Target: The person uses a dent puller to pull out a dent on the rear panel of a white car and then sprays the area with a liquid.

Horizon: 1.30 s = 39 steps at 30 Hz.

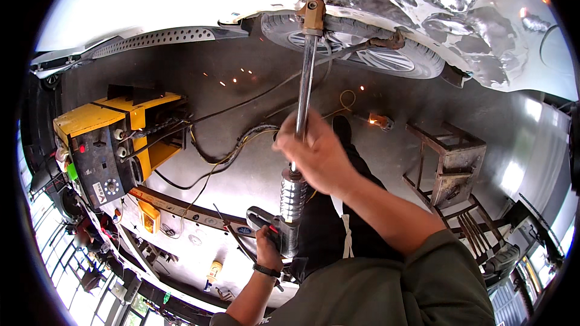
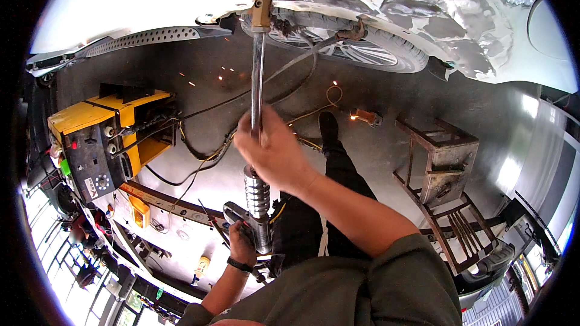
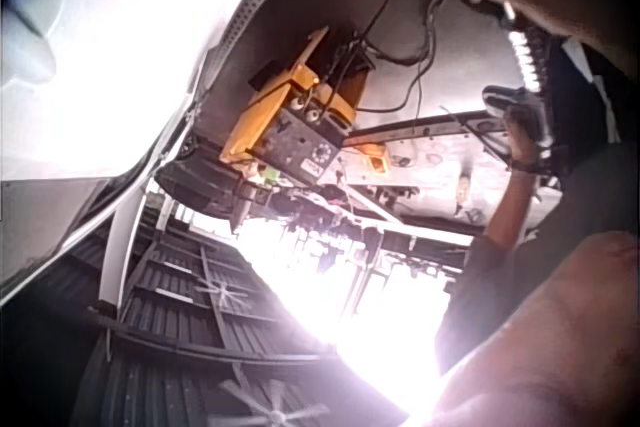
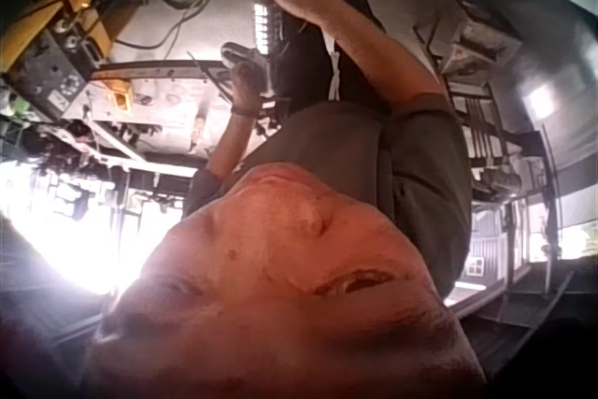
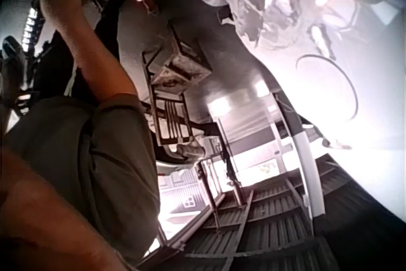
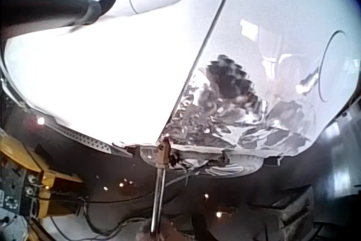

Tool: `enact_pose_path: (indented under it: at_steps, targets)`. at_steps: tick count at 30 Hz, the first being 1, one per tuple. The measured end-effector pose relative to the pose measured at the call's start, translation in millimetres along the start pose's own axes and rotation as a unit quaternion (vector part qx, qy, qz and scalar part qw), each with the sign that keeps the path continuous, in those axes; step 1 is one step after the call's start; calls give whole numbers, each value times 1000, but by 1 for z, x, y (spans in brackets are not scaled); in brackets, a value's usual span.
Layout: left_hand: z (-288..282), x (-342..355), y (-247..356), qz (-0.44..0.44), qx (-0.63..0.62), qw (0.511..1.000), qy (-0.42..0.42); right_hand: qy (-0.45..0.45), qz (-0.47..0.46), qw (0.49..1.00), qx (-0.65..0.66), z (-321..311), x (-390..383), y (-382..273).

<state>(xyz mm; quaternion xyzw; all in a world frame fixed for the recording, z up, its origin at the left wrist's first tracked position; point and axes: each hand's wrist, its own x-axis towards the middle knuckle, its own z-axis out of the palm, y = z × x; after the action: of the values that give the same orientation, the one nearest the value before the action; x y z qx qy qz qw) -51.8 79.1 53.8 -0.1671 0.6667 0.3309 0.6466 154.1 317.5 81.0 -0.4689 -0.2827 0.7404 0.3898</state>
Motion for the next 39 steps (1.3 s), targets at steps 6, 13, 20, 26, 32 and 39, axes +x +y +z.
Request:
enact_pose_path:
  at_steps: [6, 13, 20, 26, 32, 39]
  targets:
    - [-19, -10, -4, 0, 57, 998, -25, -34, 62, 991, 110, 13, -5, 8]
    - [-25, -24, 7, -7, 30, 999, -36, 11, -30, 992, 119, -3, 51, -57]
    - [-65, -31, 3, -11, 44, 998, 47, -46, 118, 981, 144, 52, -76, 71]
    - [-69, -26, -2, -26, 35, 999, 10, -16, 130, 988, 82, 39, -68, 65]
    - [-17, -19, 3, -86, 58, 991, -84, 18, 98, 990, 96, 16, -46, 24]
    - [-6, -20, -17, -93, 101, 987, -83, -5, 98, 992, 84, -4, -57, 5]
